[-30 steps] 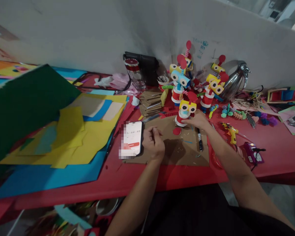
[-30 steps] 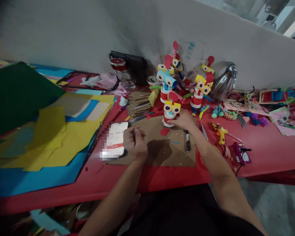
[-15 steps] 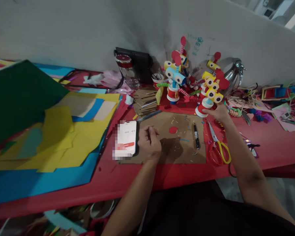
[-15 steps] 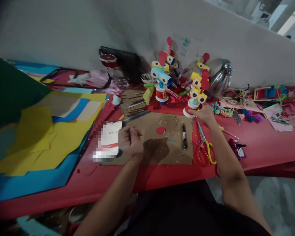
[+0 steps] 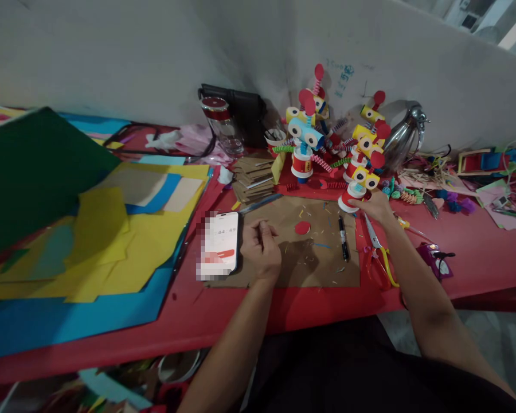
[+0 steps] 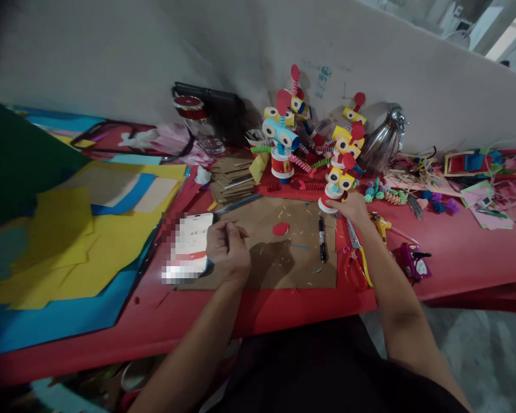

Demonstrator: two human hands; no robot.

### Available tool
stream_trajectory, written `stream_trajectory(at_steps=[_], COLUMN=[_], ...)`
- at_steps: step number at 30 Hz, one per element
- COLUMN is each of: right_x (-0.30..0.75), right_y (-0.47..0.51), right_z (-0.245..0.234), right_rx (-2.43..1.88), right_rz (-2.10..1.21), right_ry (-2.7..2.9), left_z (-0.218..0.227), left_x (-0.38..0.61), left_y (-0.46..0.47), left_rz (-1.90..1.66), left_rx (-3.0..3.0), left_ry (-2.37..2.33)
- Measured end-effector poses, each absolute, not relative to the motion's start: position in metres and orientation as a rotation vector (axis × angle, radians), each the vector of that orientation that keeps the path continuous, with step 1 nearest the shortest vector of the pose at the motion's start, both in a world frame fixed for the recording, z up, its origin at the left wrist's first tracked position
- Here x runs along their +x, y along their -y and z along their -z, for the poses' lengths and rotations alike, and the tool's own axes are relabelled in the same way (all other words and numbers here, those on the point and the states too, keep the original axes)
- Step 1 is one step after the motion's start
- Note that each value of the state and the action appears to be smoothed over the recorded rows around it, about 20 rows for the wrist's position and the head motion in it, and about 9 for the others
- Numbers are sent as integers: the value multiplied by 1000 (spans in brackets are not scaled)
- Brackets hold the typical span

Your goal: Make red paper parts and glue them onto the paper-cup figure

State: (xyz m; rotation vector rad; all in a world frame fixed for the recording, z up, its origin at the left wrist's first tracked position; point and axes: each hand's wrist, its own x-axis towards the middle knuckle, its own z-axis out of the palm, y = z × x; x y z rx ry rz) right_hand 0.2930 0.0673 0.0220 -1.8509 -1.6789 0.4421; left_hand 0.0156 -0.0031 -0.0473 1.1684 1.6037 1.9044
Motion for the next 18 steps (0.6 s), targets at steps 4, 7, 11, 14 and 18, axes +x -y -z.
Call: stream_trajectory(at_steps=[4, 7, 11, 14, 18], right_x=[296, 297, 293, 289, 291], right_y=[-61, -61, -66, -69, -68], right_z=[-21, -18, -19, -21, -21], right_rx=[-1786, -1808, -1844, -1854, -1814], right_rz=[-429, -432, -418, -435, -433], right_ry=[1707, 1720, 1714, 1730, 1741], left_z=[48, 49, 50, 51, 49], left_x=[15, 15, 15, 15, 15], left_y=[4, 4, 3, 3, 3], left_rz=[-1897, -1888, -1899, -1886, -1884], left_rx=[1159, 1167, 1155, 1175, 1178], left_ry=[-1586, -1574, -1571, -1587, -1614])
